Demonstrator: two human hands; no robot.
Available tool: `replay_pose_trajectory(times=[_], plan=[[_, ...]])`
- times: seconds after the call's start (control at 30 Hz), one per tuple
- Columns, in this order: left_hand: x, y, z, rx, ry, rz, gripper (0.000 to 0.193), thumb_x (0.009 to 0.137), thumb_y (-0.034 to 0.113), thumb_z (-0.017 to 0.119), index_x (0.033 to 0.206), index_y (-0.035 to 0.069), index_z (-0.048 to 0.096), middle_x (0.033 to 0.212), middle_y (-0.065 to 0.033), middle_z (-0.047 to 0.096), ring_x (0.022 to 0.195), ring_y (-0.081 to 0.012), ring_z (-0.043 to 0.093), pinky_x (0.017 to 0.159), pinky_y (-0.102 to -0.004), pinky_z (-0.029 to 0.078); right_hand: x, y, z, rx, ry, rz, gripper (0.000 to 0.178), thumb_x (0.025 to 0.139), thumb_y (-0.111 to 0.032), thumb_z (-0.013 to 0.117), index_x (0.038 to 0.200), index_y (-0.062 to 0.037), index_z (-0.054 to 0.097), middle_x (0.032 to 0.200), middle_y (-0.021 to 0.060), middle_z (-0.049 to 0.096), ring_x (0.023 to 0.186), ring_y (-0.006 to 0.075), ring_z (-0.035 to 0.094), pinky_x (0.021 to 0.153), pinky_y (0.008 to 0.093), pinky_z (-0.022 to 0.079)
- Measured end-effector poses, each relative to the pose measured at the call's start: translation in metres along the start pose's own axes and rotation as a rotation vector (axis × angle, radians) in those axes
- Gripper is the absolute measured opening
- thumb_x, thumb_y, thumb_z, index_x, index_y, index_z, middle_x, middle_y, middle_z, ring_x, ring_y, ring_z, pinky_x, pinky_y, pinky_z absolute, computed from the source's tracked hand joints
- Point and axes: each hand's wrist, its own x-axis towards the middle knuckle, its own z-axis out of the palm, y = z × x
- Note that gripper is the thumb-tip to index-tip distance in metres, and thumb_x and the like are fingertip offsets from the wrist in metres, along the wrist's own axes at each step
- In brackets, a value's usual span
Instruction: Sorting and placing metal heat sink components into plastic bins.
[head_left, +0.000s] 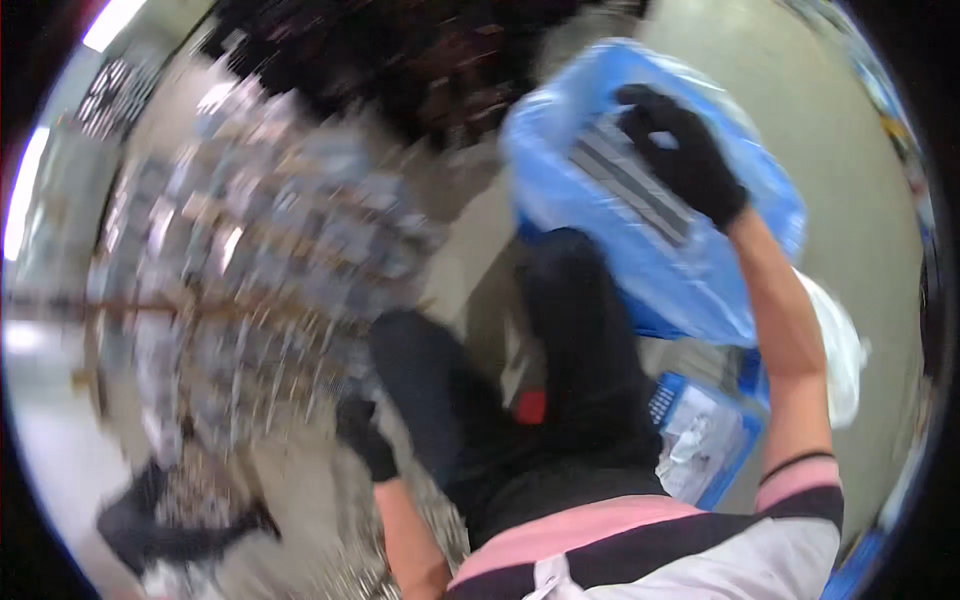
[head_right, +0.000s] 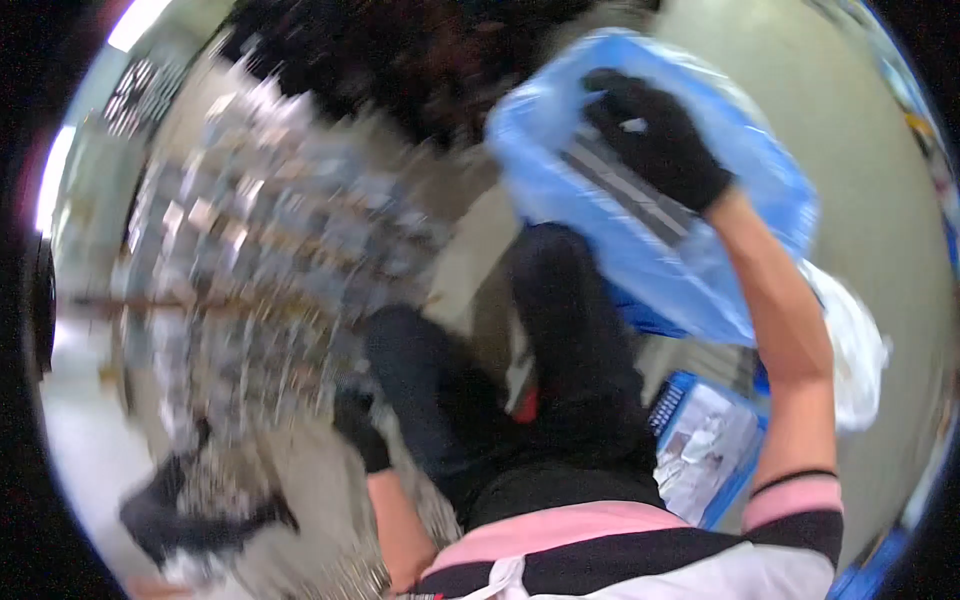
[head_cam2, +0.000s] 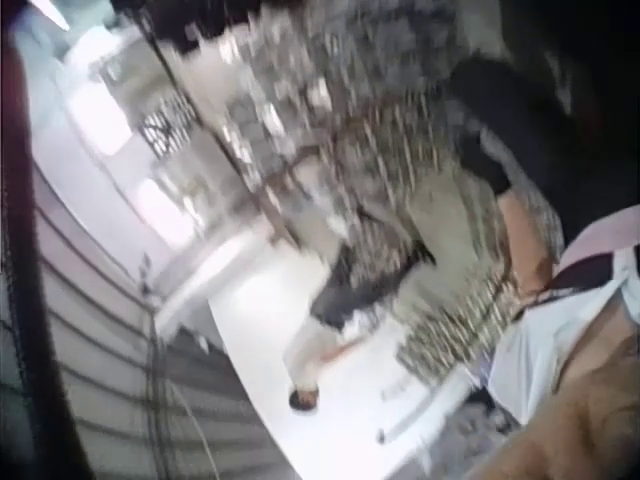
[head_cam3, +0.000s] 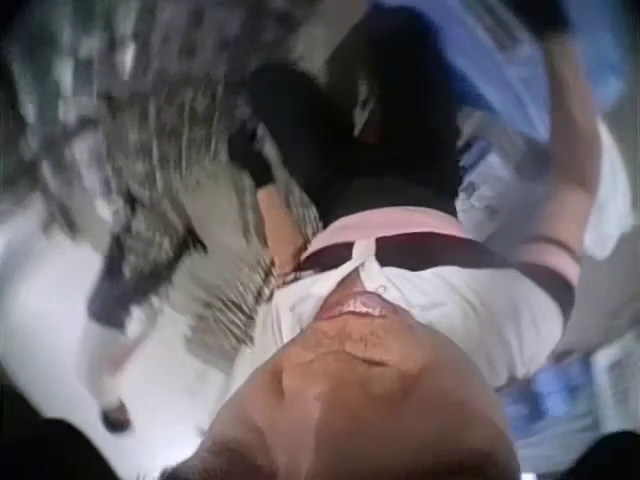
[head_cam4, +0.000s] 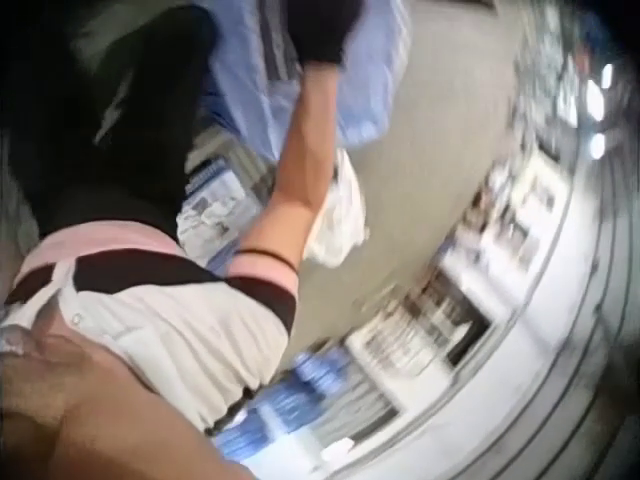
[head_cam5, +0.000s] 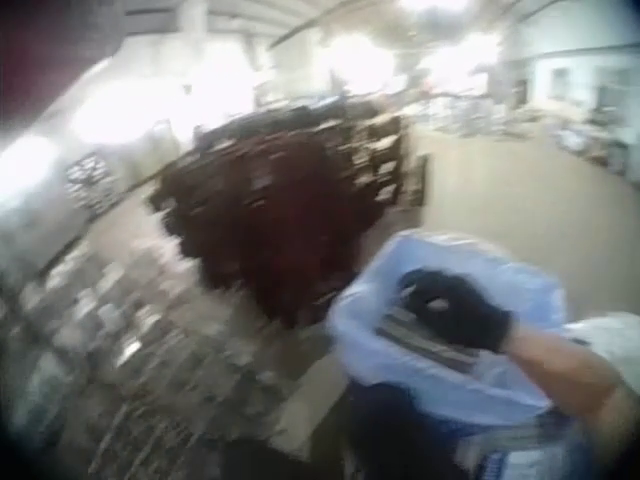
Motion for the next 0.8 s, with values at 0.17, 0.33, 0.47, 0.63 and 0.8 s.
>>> replay_pose_trajectory(times=[0.17, 0.33, 0.47, 0.63, 0.8], plan=[[-0.003, -0.041, -0.007, -0.060, 0.187, -0.289, 0.024, 0.096, 0.019, 0.058, 0.116, 0.006, 0.059, 0.100, -0.0070, 0.064, 0.090, -0.0216, 0.064, 0.077, -0.0363, 0.055, -0.003, -0.112, 0.077, 0.144, -0.097, -0.057, 0.025, 0.095, -0.020, 0.059, 0.113, -0.0027, 0.064, 0.109, 0.0201, 0.066, 0.095, 0.0354, 0.066, 0.083, 0.0419, 0.052], [0.008, -0.042, -0.029, 0.153, 0.101, -0.345, 0.026, 0.096, 0.024, 0.060, 0.113, 0.005, 0.055, 0.103, -0.0095, 0.063, 0.087, -0.0207, 0.063, 0.074, -0.0390, 0.054, -0.021, -0.129, 0.184, 0.273, -0.345, -0.234, 0.025, 0.093, -0.019, 0.059, 0.111, -0.0025, 0.063, 0.105, 0.0208, 0.065, 0.092, 0.0388, 0.064, 0.079, 0.0441, 0.051], [0.024, -0.056, -0.034, 0.040, 0.386, -0.492, 0.029, 0.092, 0.029, 0.066, 0.100, 0.004, 0.054, 0.092, -0.0087, 0.061, 0.081, -0.0178, 0.061, 0.066, -0.0369, 0.053, -0.036, -0.114, 0.215, 0.176, -0.515, -0.204, 0.024, 0.092, -0.019, 0.061, 0.110, -0.0031, 0.064, 0.104, 0.0214, 0.065, 0.090, 0.0397, 0.063, 0.077, 0.0463, 0.050], [0.056, -0.083, -0.060, 0.479, 0.384, -0.581, 0.041, 0.080, 0.035, 0.079, 0.087, 0.005, 0.052, 0.079, -0.0077, 0.060, 0.073, -0.0177, 0.058, 0.060, -0.0369, 0.050, -0.042, -0.112, 0.205, 0.235, -0.508, -0.192, 0.028, 0.091, -0.017, 0.061, 0.114, -0.0021, 0.063, 0.102, 0.0220, 0.066, 0.090, 0.0405, 0.063, 0.076, 0.0463, 0.051], [0.079, -0.137, -0.113, 0.740, 0.261, -0.397, 0.049, 0.072, 0.039, 0.085, 0.087, 0.003, 0.056, 0.076, -0.0100, 0.061, 0.070, -0.0226, 0.059, 0.059, -0.0390, 0.050, -0.035, -0.118, 0.209, 0.263, -0.509, -0.185, 0.026, 0.092, -0.020, 0.060, 0.112, -0.0026, 0.063, 0.099, 0.0219, 0.066, 0.088, 0.0403, 0.063, 0.075, 0.0468, 0.050]])
